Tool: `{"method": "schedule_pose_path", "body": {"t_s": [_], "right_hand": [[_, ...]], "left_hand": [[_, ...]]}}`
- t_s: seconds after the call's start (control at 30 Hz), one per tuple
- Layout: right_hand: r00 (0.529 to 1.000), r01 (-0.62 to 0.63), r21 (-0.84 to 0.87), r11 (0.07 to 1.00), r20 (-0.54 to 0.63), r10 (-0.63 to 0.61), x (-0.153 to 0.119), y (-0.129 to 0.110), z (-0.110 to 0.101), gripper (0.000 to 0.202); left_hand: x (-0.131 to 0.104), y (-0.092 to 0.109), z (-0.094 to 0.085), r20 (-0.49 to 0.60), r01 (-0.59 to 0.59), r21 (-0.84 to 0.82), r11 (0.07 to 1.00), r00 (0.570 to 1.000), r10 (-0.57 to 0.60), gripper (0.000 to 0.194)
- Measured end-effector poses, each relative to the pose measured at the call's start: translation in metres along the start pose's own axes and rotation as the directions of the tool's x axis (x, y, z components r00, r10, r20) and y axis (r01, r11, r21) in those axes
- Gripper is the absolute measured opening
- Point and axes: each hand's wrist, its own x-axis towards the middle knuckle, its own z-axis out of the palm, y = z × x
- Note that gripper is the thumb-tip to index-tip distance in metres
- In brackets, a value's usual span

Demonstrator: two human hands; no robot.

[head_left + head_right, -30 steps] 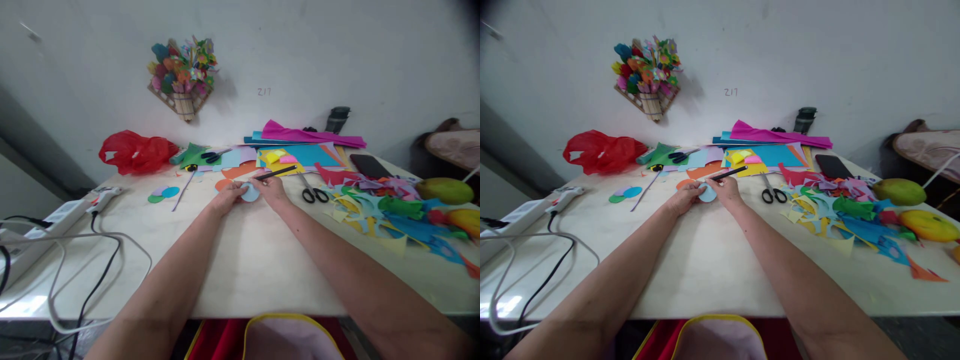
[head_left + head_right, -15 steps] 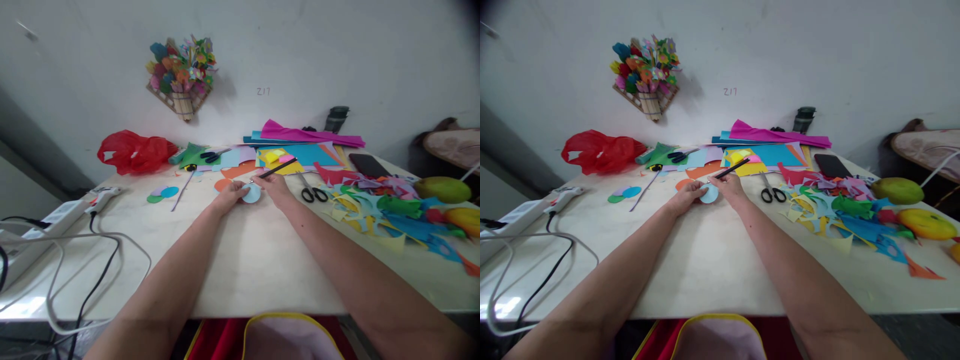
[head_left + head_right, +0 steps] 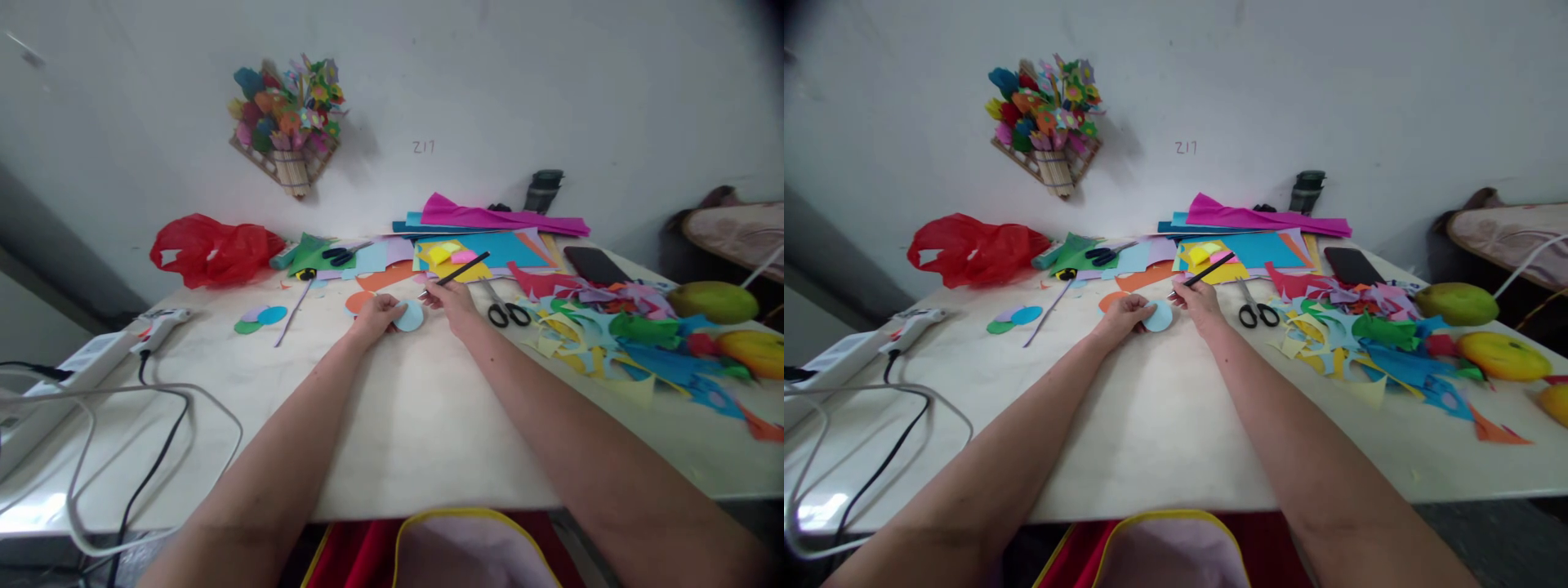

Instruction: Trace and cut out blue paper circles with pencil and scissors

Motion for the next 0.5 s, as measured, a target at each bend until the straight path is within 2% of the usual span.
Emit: {"method": "schedule_pose_path", "body": {"t_s": [0.07, 0.13, 0.27, 0.4, 0.5], "right_hand": [[1.000, -0.015, 0.005, 1.000, 0.011, 0.015, 0.000, 0.002, -0.001, 0.021], [1.000, -0.025, 0.001, 1.000, 0.014, 0.024, 0.000, 0.003, -0.001, 0.021], [0.999, -0.036, -0.043, 0.998, -0.042, 0.034, 0.000, 0.005, -0.002, 0.018], [0.997, -0.001, -0.087, 0.996, -0.073, -0.005, 0.002, 0.010, -0.002, 0.018], [0.999, 0.008, -0.133, 0.991, -0.034, -0.013, 0.004, 0.013, -0.004, 0.021]], "left_hand": [[0.001, -0.001, -0.001, -0.018, -0.035, 0.086, 0.996, 0.999, 0.037, 0.028], [0.002, -0.003, -0.001, -0.039, -0.101, 0.245, 0.964, 0.993, 0.114, 0.024], [0.003, -0.003, 0.002, -0.066, -0.176, 0.552, 0.815, 0.965, 0.253, 0.016], [0.002, -0.002, 0.006, -0.082, -0.150, 0.688, 0.710, 0.956, 0.281, 0.014], [0.001, -0.001, 0.007, -0.085, -0.123, 0.729, 0.674, 0.960, 0.267, 0.020]]}}
